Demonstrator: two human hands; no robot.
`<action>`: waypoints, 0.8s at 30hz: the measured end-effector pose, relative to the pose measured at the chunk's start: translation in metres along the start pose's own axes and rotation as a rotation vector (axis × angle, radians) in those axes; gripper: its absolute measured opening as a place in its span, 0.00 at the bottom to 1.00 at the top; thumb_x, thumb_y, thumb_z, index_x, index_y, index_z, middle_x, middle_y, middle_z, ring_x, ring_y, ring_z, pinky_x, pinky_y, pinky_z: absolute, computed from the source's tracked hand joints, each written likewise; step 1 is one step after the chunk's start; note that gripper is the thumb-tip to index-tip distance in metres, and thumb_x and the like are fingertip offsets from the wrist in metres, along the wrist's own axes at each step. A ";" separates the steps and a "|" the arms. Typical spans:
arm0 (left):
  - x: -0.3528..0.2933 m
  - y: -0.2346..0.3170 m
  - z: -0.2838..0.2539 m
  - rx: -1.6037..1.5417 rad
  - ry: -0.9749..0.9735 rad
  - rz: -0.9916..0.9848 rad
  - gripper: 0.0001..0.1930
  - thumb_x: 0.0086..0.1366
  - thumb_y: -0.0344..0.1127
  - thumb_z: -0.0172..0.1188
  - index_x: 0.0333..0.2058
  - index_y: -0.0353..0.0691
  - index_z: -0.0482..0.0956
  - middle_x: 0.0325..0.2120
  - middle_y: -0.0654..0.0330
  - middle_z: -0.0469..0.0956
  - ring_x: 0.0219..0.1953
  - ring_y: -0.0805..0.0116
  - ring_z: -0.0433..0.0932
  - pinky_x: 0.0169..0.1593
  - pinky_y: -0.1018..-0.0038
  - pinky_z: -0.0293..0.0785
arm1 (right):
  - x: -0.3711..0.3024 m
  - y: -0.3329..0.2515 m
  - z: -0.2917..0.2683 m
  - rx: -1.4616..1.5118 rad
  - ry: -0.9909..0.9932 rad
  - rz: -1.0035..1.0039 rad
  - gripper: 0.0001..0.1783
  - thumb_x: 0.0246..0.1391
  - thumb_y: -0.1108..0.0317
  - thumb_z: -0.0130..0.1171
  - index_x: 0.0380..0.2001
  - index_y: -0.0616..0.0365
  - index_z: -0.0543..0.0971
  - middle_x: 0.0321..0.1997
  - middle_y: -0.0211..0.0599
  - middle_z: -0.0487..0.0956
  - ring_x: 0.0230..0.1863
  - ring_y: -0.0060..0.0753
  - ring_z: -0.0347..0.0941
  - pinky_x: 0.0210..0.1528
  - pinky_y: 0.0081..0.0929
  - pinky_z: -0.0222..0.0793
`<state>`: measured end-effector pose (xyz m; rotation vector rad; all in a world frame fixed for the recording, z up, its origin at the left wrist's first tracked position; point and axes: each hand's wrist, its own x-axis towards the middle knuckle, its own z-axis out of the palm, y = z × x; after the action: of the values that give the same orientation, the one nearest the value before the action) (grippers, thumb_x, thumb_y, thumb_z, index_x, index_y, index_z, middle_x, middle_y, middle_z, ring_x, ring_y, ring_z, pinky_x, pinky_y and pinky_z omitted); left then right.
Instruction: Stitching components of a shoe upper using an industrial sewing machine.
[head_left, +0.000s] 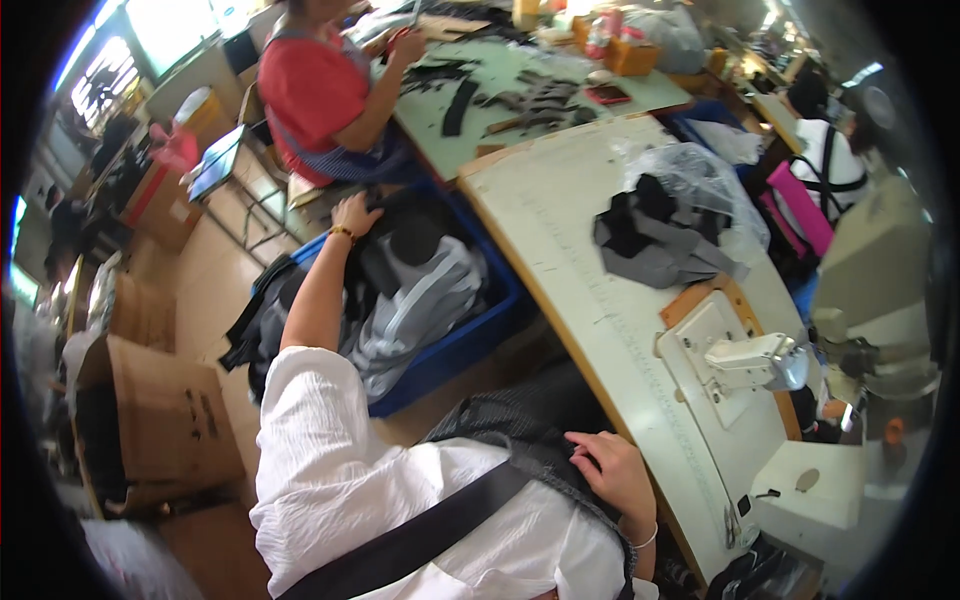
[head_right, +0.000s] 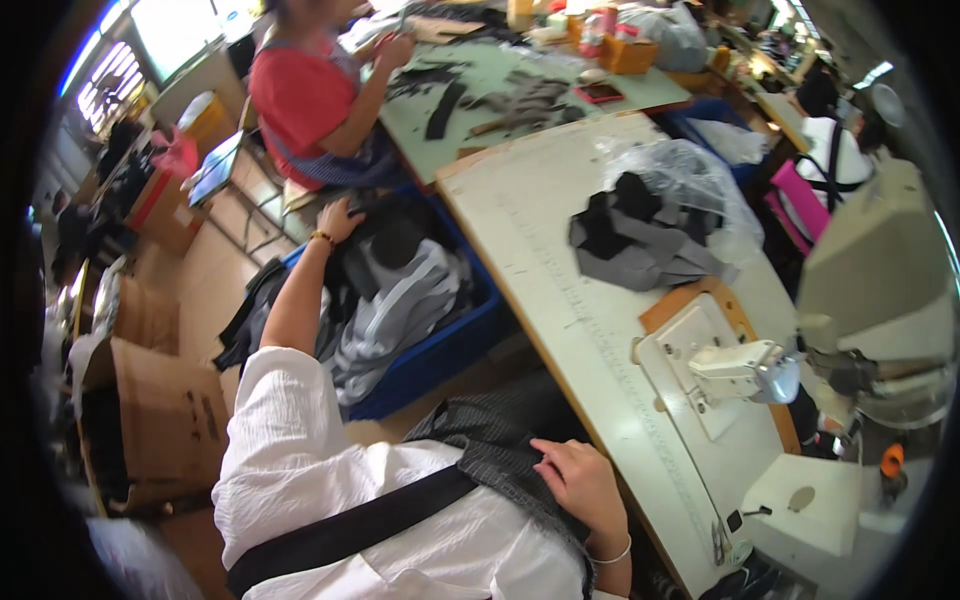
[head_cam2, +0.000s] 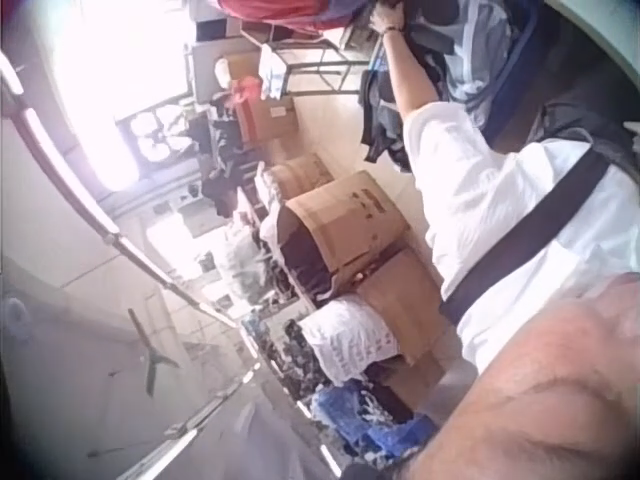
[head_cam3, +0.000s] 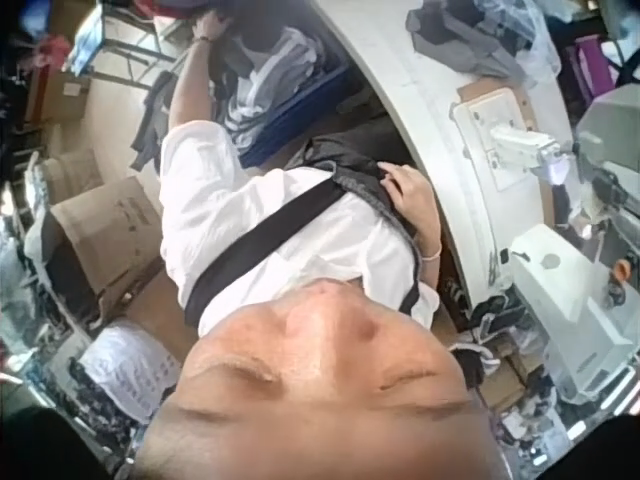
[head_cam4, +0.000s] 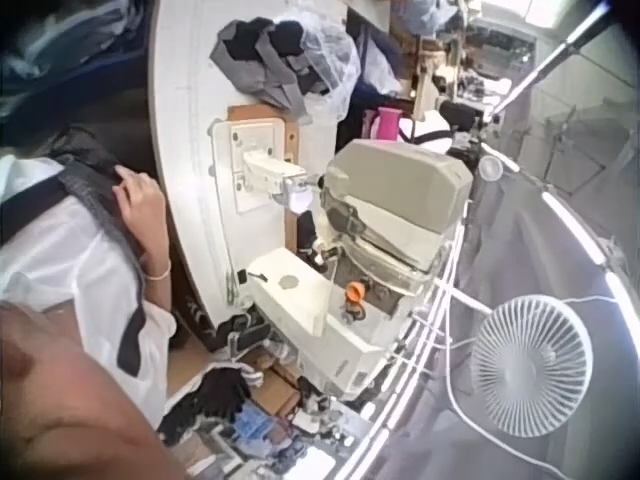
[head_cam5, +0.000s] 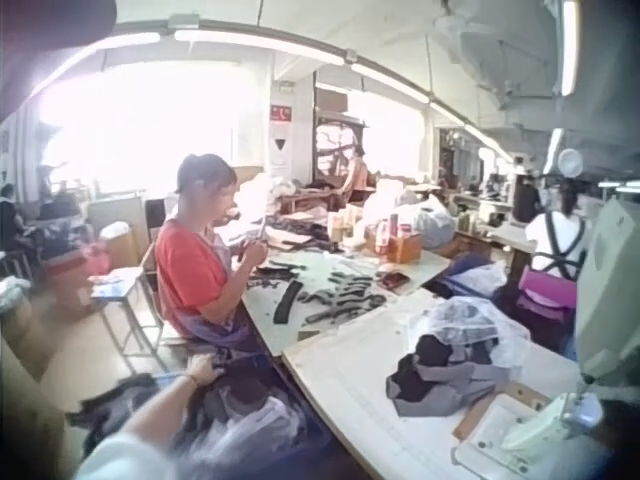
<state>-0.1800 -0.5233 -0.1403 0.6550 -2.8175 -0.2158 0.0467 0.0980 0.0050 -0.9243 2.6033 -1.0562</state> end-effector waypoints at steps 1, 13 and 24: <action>0.012 0.003 0.009 0.075 -0.144 -0.065 0.31 0.59 0.60 0.67 0.53 0.44 0.83 0.55 0.48 0.80 0.62 0.46 0.74 0.63 0.51 0.68 | -0.002 0.000 0.000 0.011 0.008 0.027 0.16 0.54 0.69 0.68 0.48 0.55 0.83 0.32 0.38 0.82 0.34 0.42 0.79 0.40 0.37 0.75; -0.130 0.178 -0.218 -0.849 -0.118 0.702 0.11 0.53 0.25 0.72 0.33 0.34 0.78 0.27 0.59 0.78 0.33 0.70 0.78 0.40 0.74 0.75 | -0.004 0.003 -0.019 0.350 0.175 0.042 0.40 0.52 0.63 0.74 0.67 0.58 0.69 0.60 0.45 0.77 0.62 0.43 0.74 0.65 0.36 0.67; -0.217 0.408 -0.226 -0.978 -0.122 1.605 0.28 0.56 0.45 0.76 0.51 0.38 0.77 0.50 0.51 0.79 0.54 0.49 0.77 0.57 0.58 0.75 | -0.068 0.023 -0.011 0.768 0.960 0.129 0.29 0.52 0.81 0.67 0.59 0.66 0.76 0.63 0.42 0.77 0.63 0.38 0.73 0.68 0.37 0.66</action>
<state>-0.1001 -0.0830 0.1137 -1.6720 -1.9858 -1.0751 0.0851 0.1585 -0.0063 -0.0269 2.3140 -2.6467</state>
